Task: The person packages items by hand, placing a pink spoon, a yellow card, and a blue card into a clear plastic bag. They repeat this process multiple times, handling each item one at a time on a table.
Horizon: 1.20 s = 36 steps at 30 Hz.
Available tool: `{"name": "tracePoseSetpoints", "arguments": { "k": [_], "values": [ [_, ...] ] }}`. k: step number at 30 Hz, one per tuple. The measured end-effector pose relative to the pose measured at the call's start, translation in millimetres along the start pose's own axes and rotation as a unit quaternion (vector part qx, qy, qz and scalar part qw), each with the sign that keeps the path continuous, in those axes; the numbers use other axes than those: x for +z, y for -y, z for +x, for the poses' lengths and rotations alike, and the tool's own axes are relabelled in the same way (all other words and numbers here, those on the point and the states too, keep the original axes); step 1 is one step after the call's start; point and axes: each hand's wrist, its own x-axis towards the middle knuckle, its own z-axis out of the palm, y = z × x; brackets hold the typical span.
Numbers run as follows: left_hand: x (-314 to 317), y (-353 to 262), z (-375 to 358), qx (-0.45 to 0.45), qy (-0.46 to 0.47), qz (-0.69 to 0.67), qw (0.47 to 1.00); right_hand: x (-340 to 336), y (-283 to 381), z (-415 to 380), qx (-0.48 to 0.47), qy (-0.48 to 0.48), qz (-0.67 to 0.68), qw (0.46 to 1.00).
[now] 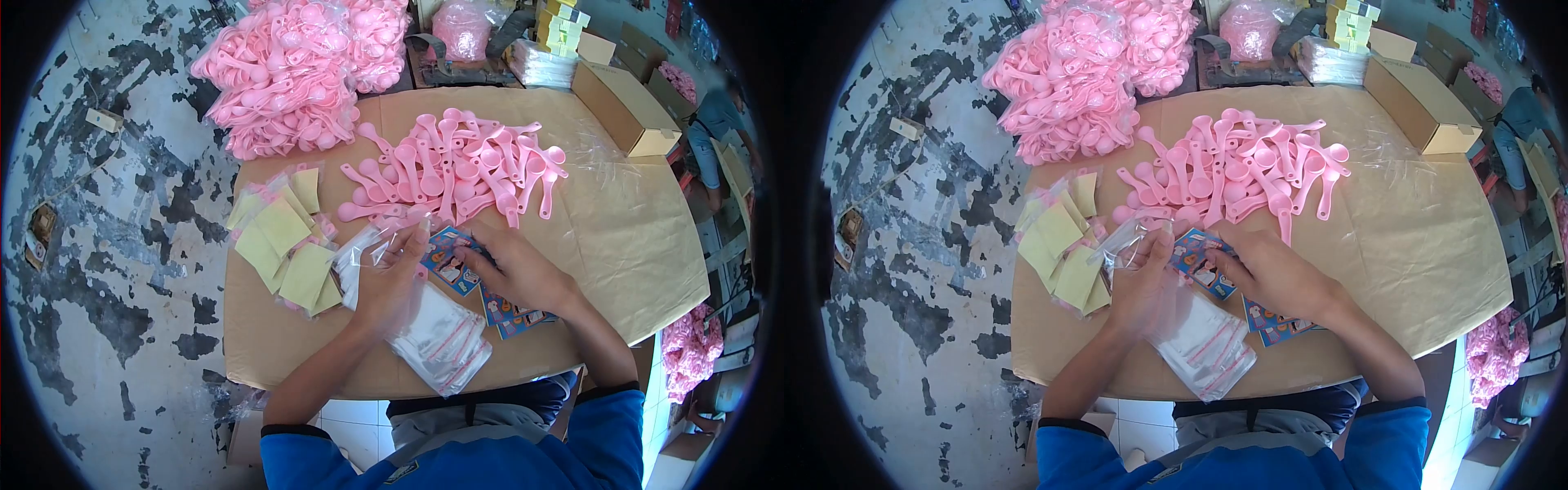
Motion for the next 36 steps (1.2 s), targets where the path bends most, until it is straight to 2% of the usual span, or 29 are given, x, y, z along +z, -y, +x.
{"name": "tracePoseSetpoints", "arguments": {
  "k": [3,7,13,16,21,22,24,25,28,30,33,36],
  "values": [
    [-4,2,2,-0.004,0.031,-0.002,1.0,-2,3,0,0.021,0.005,0.006,1.0],
    [0,-2,-2,0.015,0.061,0.028,0.998,0,-2,0,-0.005,-0.005,0.034,0.999],
    [4,-16,-5,0.03,0.086,-0.048,0.995,-1,-3,0,0.033,-0.04,0.062,0.997],
    [0,-14,-4,0.033,0.063,-0.034,0.997,-2,-4,0,0.028,-0.046,0.048,0.997],
    [-1,-12,-3,0.063,0.072,0.135,0.986,0,-2,-1,-0.007,-0.073,0.027,0.997],
    [-2,-11,-4,0.063,0.077,0.166,0.981,3,-1,0,-0.008,-0.087,0.06,0.994],
    [-2,-11,-3,0.016,0.079,0.058,0.995,6,1,1,-0.009,-0.115,0.124,0.986],
    [-2,-12,-2,-0.007,0.08,0.004,0.997,7,1,0,0.019,-0.093,0.136,0.986],
    [9,-17,-5,0.043,0.083,-0.059,0.994,9,3,-3,0.095,-0.053,0.179,0.978],
    [10,-9,-6,0.036,0.115,-0.042,0.992,17,7,-4,0.135,-0.05,0.219,0.965],
    [6,3,-7,0.048,0.164,-0.015,0.985,24,3,-6,0.121,-0.069,0.25,0.958],
    [11,0,-4,0.133,0.165,0.072,0.975,22,2,-6,0.093,-0.081,0.242,0.962]
  ]
}}
